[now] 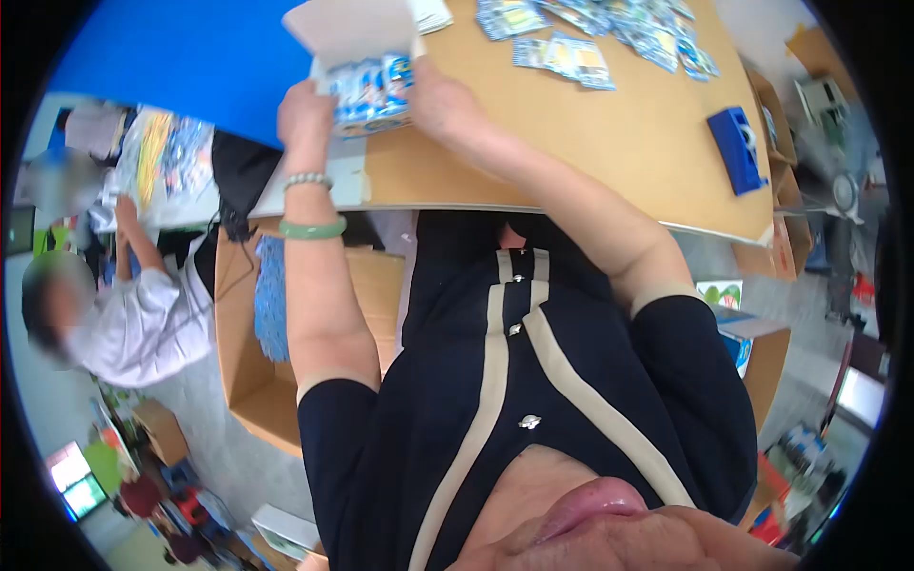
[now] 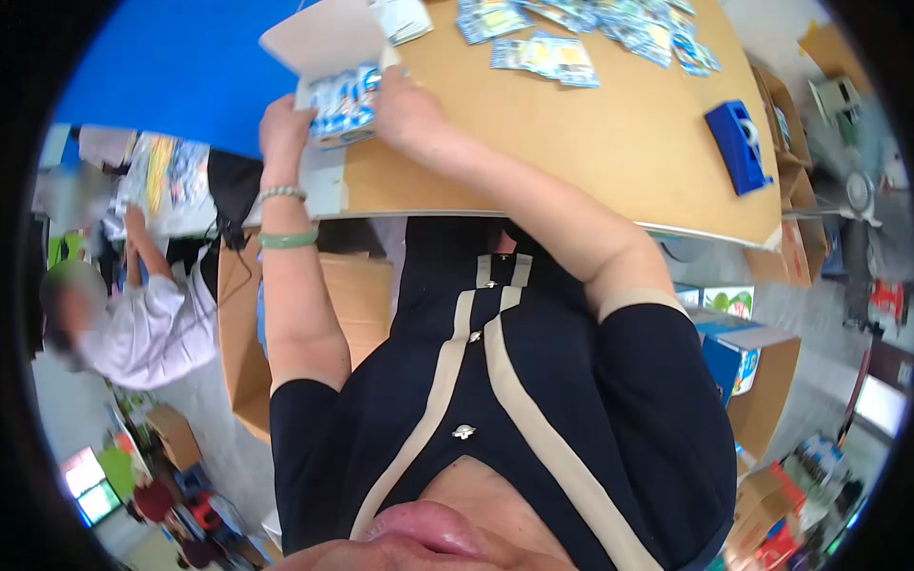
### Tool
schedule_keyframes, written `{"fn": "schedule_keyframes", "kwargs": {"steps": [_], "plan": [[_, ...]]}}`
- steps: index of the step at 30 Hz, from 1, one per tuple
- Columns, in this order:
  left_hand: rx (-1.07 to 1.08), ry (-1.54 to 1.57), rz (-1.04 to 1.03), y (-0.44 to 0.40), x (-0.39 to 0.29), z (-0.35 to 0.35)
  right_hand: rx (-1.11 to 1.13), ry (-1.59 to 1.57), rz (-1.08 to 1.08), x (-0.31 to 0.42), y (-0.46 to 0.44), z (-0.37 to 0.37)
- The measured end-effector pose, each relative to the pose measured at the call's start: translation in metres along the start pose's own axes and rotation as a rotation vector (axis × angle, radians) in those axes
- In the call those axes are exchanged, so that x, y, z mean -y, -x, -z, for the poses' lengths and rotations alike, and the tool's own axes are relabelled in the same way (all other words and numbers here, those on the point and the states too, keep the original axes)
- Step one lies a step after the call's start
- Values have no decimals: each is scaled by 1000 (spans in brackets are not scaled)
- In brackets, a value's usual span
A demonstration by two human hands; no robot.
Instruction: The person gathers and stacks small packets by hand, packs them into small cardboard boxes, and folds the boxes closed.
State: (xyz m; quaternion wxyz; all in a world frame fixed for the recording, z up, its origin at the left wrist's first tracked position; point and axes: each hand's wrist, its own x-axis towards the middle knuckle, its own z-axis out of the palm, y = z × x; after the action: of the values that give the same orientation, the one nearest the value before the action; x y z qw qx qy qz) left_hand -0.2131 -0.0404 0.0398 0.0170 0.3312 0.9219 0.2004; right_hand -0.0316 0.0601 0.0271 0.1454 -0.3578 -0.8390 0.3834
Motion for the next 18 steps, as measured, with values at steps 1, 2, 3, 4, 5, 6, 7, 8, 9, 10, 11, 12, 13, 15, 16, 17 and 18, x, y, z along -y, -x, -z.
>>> {"fn": "schedule_keyframes", "kwargs": {"steps": [1, 2, 3, 4, 5, 6, 7, 8, 9, 10, 11, 12, 13, 15, 16, 17, 18], "plan": [[38, -92, 61, 1, -6, 7, -12, -10, -7, 5, -4, -4], [71, -187, 129, 2, -11, 14, -18, -20, -9, 9, -8, -7], [74, -186, 109, 0, -12, 14, -35, -21, -20, 7, -15, -7], [38, -322, 134, -1, -11, 13, 52, -50, 59, 5, -25, -8], [-2, -460, 164, 0, -8, 13, 142, -82, 142, 1, -35, -7], [-5, -466, 157, 5, -5, 18, 233, -115, 229, -3, -45, -4], [-2, -403, 154, 12, -1, 25, 225, -122, 229, -9, -51, 9], [-2, -339, 149, 18, 1, 32, 268, -208, 281, -22, -57, 32], [-10, -339, 139, 27, 1, 37, 311, -285, 334, -34, -65, 51], [-237, -316, 128, 41, -7, 36, 187, 51, 297, -55, -85, 62], [-460, -292, 118, 55, -15, 31, 64, 383, 250, -72, -100, 72], [-457, -295, 117, 67, -24, 23, -79, 583, 251, -94, -108, 84], [-592, -214, -80, 81, -34, 11, -223, 783, 248, -109, -110, 95], [-649, -44, -435, 105, -61, -8, -170, 733, 234, -118, -114, 109], [-573, 43, -588, 116, -74, -17, -120, 685, 225, -119, -115, 114], [-499, 150, -645, 123, -86, -27, -65, 639, 216, -120, -116, 115], [-421, 258, -698, 127, -94, -37, -50, 644, 220, -122, -112, 110]]}}
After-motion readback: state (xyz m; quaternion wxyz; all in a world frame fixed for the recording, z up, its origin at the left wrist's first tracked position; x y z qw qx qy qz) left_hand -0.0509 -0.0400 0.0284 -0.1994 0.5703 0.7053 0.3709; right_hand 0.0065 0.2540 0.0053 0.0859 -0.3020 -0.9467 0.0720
